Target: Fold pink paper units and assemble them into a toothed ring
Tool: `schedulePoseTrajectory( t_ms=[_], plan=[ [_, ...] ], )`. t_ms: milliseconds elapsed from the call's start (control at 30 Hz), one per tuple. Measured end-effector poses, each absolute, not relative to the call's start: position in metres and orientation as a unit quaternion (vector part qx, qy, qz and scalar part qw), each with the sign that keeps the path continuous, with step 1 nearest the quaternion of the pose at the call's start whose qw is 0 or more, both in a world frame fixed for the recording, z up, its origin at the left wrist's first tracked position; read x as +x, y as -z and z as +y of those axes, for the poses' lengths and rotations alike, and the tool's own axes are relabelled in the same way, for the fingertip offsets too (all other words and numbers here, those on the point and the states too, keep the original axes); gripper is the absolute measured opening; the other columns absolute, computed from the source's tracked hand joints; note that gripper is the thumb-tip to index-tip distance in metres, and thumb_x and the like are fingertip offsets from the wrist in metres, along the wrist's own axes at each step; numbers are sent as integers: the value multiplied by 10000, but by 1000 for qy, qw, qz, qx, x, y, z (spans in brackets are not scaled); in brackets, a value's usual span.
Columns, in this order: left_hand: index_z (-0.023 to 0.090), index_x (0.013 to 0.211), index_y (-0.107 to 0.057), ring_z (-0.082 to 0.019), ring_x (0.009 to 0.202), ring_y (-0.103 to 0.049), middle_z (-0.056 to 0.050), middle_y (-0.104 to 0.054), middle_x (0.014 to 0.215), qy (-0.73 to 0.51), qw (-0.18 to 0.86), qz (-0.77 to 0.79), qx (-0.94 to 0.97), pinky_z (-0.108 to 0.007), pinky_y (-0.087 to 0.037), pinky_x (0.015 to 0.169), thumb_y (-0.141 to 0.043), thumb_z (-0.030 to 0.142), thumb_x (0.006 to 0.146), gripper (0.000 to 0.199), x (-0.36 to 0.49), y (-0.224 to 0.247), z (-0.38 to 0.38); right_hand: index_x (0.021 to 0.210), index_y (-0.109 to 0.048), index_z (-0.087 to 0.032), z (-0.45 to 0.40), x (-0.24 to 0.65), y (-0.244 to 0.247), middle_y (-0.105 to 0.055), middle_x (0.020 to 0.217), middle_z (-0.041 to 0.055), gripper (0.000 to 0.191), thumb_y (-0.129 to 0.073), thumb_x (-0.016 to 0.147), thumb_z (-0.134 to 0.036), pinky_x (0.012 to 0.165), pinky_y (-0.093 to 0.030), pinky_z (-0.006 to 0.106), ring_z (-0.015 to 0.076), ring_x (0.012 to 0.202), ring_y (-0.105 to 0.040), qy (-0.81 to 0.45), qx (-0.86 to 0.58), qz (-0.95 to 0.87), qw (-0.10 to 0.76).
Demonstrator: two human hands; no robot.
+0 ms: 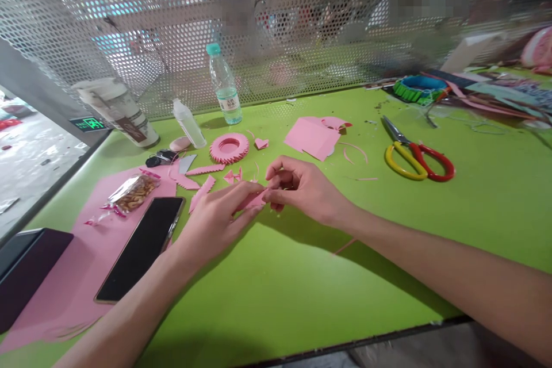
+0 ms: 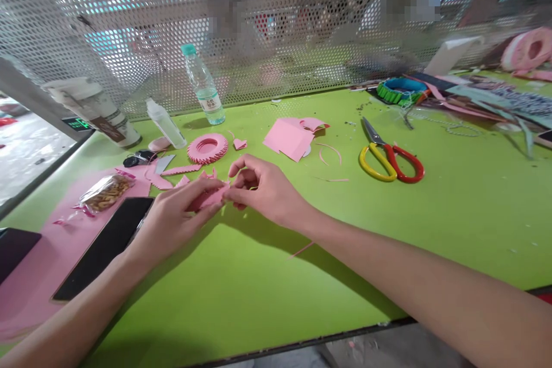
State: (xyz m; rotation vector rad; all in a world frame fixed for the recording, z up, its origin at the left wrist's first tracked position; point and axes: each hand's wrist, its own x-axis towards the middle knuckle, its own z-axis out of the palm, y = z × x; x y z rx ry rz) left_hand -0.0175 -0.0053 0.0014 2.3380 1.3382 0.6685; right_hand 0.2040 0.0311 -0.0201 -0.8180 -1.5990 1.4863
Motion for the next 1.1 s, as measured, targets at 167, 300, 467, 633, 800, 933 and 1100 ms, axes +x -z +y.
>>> schedulePoseTrajectory(
  t_ms=[167, 300, 467, 633, 800, 933, 1100],
  plan=[
    [253, 1167, -589, -213, 926, -645, -39, -713, 1102, -379, 227, 583, 682, -300, -435, 761, -635, 386, 1020, 203, -22, 1, 4, 1027, -639, -206, 29, 205, 19, -705, 883, -5, 242, -781, 956, -389, 691, -565, 282, 143, 744, -675, -472, -381, -667, 433],
    [254, 1146, -610, -195, 758, -561, 3, -642, 884, -372, 176, 615, 673, -289, -380, 676, -690, 304, 938, 228, -26, 1, 8, 986, -663, -193, 28, 204, 23, -704, 834, -2, 146, -690, 1010, -334, 636, -497, 267, 145, 713, -644, -413, -402, -709, 407],
    [256, 1347, -682, -245, 783, -658, -32, -770, 906, -192, 131, 591, 773, -340, -440, 728, -559, 226, 966, 401, -21, 6, 7, 1085, -710, -193, 26, 201, 28, -743, 849, 10, 113, -674, 988, -240, 662, -490, 278, 161, 733, -658, -364, -407, -742, 388],
    [244, 969, -736, -264, 830, -678, -61, -818, 981, -163, 121, 567, 798, -375, -465, 807, -556, 260, 1000, 183, -19, 9, 8, 1026, -706, -198, 25, 200, 26, -752, 867, 16, 68, -652, 985, -210, 667, -494, 276, 165, 758, -670, -360, -409, -737, 399],
    [236, 906, -725, -262, 858, -688, -48, -807, 939, -177, 139, 575, 786, -347, -445, 764, -568, 228, 984, 176, -20, 7, 8, 933, -723, -197, 26, 199, 28, -765, 866, 12, 57, -678, 967, -184, 696, -496, 289, 164, 755, -674, -353, -409, -748, 385],
    [255, 1171, -748, -306, 979, -722, -80, -826, 1108, -167, 116, 591, 781, -367, -463, 780, -537, 258, 1015, 263, -23, 8, 8, 933, -737, -198, 26, 199, 29, -786, 903, 19, 63, -687, 971, -192, 702, -495, 297, 173, 781, -692, -348, -417, -753, 371],
    [234, 935, -713, -284, 892, -686, -78, -806, 1034, -131, 110, 593, 787, -349, -403, 715, -500, 303, 1053, 253, -24, 5, 8, 909, -727, -188, 26, 200, 28, -773, 859, 11, 70, -692, 969, -176, 691, -487, 288, 160, 745, -671, -338, -420, -755, 374]
  ],
)
